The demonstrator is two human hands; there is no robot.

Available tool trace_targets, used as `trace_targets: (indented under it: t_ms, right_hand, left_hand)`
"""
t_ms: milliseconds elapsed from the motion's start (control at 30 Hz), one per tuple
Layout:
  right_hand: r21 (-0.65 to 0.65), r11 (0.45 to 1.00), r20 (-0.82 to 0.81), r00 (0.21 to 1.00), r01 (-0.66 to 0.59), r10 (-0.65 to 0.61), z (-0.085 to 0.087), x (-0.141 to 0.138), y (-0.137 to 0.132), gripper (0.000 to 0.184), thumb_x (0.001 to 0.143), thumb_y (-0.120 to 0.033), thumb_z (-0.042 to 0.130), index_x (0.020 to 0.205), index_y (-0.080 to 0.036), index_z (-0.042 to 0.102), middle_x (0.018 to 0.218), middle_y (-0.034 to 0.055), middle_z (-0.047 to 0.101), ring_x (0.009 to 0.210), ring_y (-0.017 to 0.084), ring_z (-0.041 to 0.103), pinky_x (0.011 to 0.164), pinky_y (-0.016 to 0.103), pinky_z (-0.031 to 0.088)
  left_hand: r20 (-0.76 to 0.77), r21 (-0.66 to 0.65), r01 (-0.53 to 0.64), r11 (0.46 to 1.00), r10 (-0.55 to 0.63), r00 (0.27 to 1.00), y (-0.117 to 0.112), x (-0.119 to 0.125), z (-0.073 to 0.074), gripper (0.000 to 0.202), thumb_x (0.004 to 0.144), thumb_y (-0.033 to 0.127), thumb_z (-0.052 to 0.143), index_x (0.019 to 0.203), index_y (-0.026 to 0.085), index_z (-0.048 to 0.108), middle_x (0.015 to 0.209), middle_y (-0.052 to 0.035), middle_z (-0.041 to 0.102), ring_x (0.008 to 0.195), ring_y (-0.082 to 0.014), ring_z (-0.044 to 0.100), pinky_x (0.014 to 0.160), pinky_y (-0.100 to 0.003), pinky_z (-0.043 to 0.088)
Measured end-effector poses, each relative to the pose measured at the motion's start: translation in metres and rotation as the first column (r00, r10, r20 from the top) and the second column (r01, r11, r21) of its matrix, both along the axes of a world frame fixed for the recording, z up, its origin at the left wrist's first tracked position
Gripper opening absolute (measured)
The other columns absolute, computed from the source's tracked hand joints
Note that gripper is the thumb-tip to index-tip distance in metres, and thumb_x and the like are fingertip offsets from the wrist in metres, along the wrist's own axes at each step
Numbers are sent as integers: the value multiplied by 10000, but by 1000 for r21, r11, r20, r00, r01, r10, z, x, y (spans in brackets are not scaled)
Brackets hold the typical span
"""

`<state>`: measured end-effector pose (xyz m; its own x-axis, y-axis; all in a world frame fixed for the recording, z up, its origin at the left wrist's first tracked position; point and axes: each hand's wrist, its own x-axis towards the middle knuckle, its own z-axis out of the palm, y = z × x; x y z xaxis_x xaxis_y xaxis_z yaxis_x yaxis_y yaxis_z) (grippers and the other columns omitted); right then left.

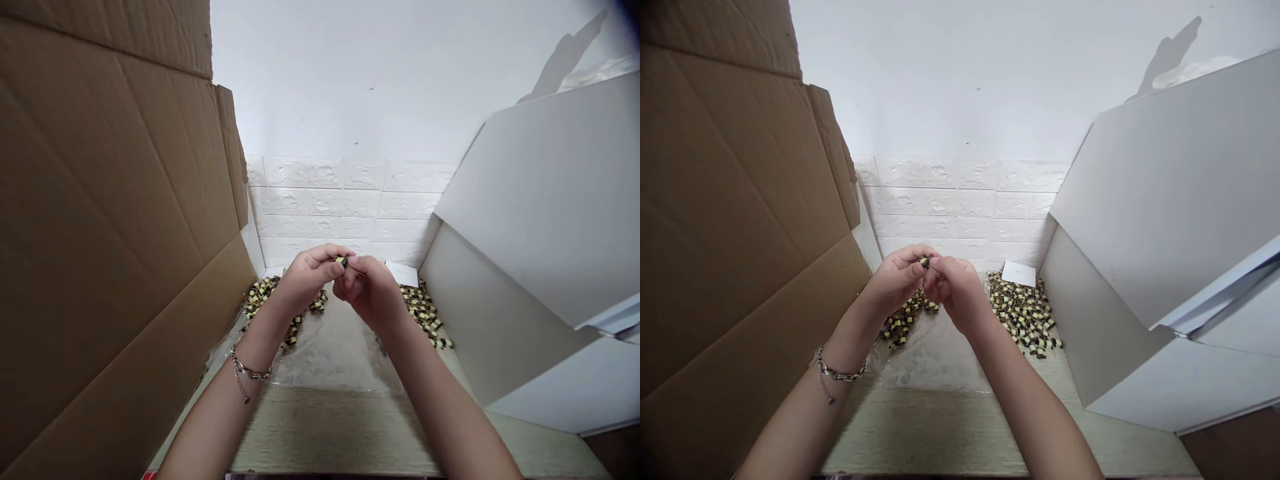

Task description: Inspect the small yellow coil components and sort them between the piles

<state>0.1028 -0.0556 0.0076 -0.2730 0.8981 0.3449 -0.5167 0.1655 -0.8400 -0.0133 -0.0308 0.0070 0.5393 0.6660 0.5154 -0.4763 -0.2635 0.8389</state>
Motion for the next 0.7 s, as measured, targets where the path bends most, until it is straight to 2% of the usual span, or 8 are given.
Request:
trace_targets:
  t_ms: [300,567,700]
  right_hand:
    - [-44,998,-51,998,-51,49,0,-2,-1,342,692,-240,439,372,-154,526,311,-26,379,338,76,348,417,245,230]
    - [-32,999,13,999,-30,31,1,0,1,325,681,-266,454,385,-156,528,314,-20,389,351,81,351,415,241,246]
    - [-9,999,28,999,-44,44,1,2,4,336,707,-298,452,412,-159,534,323,-18,394,363,83,347,418,238,259]
  left_hand:
    - [-17,21,-14,1000,14,1000,1,0,0,202,726,300,595,881,171,587,590,17,598,502,-77,542,473,-178,407]
    - [-42,28,-39,999,41,998,0,-3,1,202,729,290,590,896,175,584,595,12,585,517,-89,537,487,-199,419]
    - [-63,32,-100,994,102,993,1,-5,2,235,716,280,605,926,176,587,607,8,587,543,-97,548,513,-212,431]
